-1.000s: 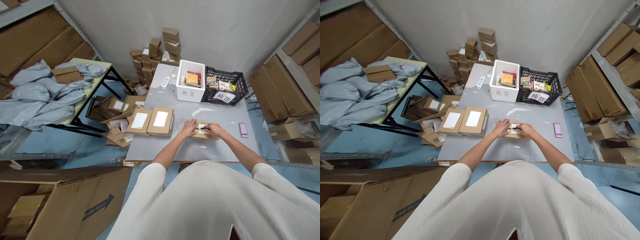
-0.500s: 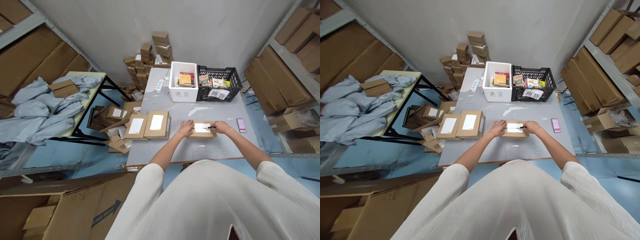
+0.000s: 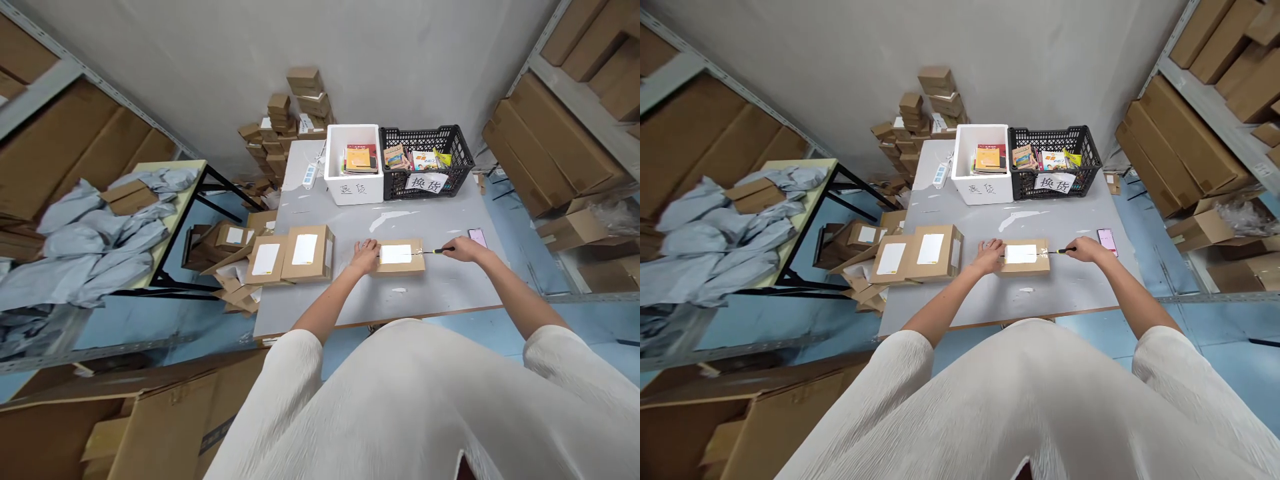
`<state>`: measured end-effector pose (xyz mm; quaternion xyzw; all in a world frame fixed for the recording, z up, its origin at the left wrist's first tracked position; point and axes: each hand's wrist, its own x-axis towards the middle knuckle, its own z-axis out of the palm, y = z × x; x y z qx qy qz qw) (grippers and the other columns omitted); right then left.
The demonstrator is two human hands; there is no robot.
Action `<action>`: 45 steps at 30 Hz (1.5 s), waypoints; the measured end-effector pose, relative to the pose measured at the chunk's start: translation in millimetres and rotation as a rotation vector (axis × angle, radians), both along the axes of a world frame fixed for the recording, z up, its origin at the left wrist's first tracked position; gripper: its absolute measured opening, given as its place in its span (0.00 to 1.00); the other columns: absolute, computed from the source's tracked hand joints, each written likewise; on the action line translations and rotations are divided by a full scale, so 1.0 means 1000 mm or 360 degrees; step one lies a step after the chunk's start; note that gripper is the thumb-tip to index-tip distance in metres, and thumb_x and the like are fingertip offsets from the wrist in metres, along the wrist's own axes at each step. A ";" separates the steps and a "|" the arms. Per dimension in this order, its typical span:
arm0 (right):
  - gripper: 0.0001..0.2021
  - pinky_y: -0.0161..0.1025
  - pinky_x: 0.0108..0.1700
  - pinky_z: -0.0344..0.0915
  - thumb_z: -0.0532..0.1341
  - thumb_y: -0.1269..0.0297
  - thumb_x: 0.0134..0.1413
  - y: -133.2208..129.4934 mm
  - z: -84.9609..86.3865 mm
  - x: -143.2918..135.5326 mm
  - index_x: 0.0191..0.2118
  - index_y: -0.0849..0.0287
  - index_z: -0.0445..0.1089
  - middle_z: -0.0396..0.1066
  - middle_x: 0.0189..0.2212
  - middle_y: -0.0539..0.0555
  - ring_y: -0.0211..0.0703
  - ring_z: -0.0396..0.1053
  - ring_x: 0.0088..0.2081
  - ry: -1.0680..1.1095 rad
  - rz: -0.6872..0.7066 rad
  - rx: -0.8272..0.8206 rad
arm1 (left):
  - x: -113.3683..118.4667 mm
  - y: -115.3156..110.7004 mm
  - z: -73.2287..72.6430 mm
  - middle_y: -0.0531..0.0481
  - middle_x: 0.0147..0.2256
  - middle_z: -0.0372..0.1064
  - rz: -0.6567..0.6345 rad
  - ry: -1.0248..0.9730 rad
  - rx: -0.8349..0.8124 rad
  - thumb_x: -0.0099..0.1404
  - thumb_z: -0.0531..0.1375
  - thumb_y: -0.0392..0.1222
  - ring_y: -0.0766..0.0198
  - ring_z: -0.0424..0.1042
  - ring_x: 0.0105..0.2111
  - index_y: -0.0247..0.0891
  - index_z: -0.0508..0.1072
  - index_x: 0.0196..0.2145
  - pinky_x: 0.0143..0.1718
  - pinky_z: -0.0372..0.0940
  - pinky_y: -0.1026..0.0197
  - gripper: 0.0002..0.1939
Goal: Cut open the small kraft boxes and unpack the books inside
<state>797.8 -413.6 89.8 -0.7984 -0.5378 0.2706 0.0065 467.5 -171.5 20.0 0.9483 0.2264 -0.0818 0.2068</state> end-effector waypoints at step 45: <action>0.16 0.38 0.36 0.57 0.58 0.53 0.66 0.011 -0.057 -0.021 0.43 0.54 0.82 0.76 0.30 0.51 0.44 0.66 0.32 0.0418 0.0036 0.0148 | 0.037 -0.055 0.004 0.42 0.60 0.67 -0.0199 0.0225 0.0263 0.65 0.73 0.44 0.45 0.73 0.60 0.48 0.67 0.64 0.76 0.40 0.32 0.33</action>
